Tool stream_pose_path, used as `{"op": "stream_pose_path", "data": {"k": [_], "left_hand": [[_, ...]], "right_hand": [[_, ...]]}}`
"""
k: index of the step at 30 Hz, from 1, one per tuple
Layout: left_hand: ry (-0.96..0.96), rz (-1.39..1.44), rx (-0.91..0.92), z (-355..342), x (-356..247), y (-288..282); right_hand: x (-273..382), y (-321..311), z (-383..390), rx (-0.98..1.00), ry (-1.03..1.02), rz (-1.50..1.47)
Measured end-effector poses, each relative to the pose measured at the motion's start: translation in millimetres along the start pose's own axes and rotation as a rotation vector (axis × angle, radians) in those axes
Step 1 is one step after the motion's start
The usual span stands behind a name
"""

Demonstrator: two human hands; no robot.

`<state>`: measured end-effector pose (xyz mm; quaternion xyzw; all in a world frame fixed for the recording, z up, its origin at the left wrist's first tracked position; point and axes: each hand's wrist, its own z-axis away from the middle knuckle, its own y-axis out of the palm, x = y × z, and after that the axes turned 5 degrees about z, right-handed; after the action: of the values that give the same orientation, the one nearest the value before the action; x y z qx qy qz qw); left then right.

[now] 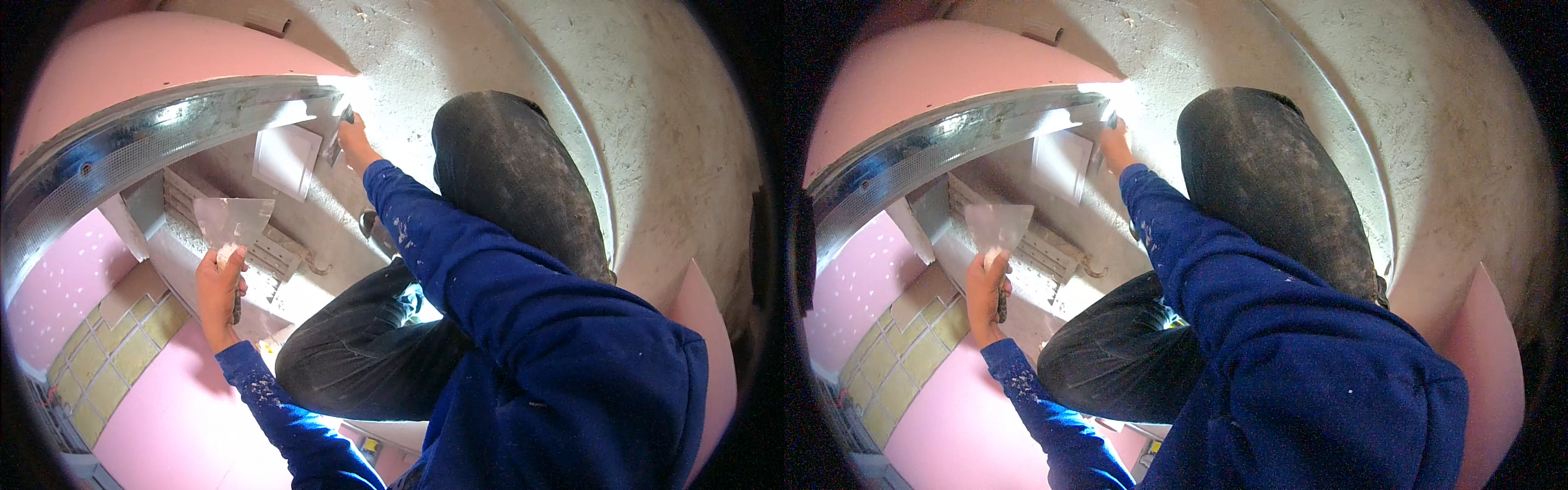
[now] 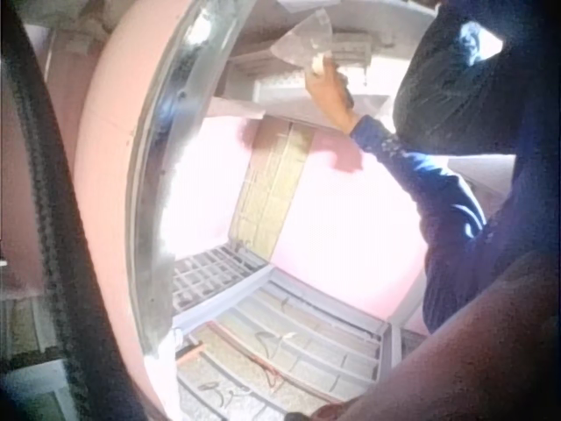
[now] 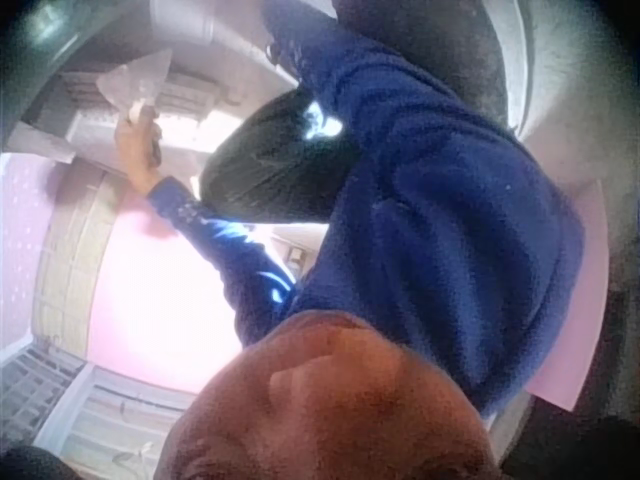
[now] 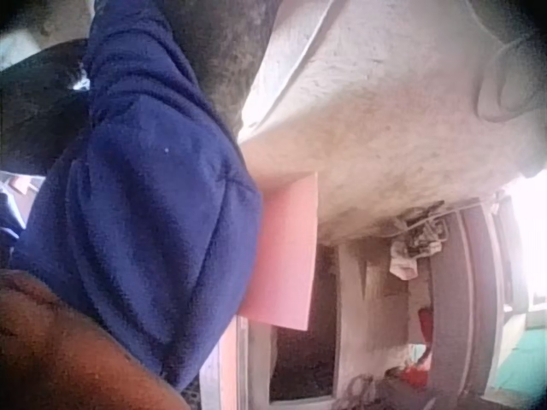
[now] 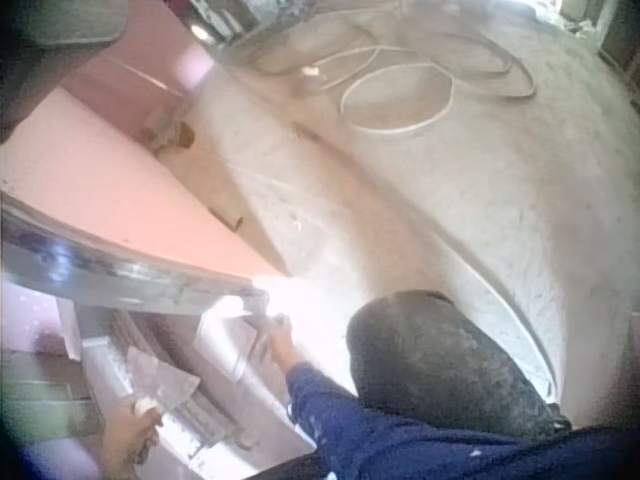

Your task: The person applies plaster to a wall corner using a trowel and a hawk. They repeatedly scoop plaster from the hawk and smooth it onto the wall surface.

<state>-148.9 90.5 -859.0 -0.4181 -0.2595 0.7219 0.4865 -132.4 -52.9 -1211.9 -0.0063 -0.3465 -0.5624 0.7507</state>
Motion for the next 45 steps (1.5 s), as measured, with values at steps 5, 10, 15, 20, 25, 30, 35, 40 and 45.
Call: {"op": "stream_pose_path", "data": {"k": [5,10,15,20,25,30,35,40,45], "left_hand": [[-0.018,0.01,0.004,1.1,2.5,0.0],[-0.046,-0.003,-0.019,1.8,3.1,-1.3],[-0.005,0.023,-0.003,3.7,1.7,-2.3],[-0.018,0.015,0.0,1.3,3.2,-1.4],[0.003,0.082,0.023,1.3,10.6,-2.4],[-0.014,0.039,0.0,0.9,11.2,-4.0],[-0.001,0.056,0.013,0.7,8.6,-4.9],[-0.016,0.021,0.015,-0.9,7.1,-4.6],[-0.012,0.053,0.027,-0.2,6.1,-3.5]], "right_hand": [[2.1,9.5,-22.1,0.051,-0.051,0.047],[16.0,35.2,-12.3,0.114,0.07,0.268],[6.1,25.9,18.6,0.116,-0.07,0.12],[1.2,5.9,-9.8,0.007,-0.036,0.028],[1.1,3.4,-31.5,0.108,-0.018,-0.006],[9.5,16.5,-24.6,0.083,-0.071,0.116],[5.0,23.0,1.0,-0.005,-0.103,0.047],[9.7,2.5,-1.4,-0.022,-0.067,0.116],[6.0,-3.2,-21.9,0.075,-0.084,0.095]]}}
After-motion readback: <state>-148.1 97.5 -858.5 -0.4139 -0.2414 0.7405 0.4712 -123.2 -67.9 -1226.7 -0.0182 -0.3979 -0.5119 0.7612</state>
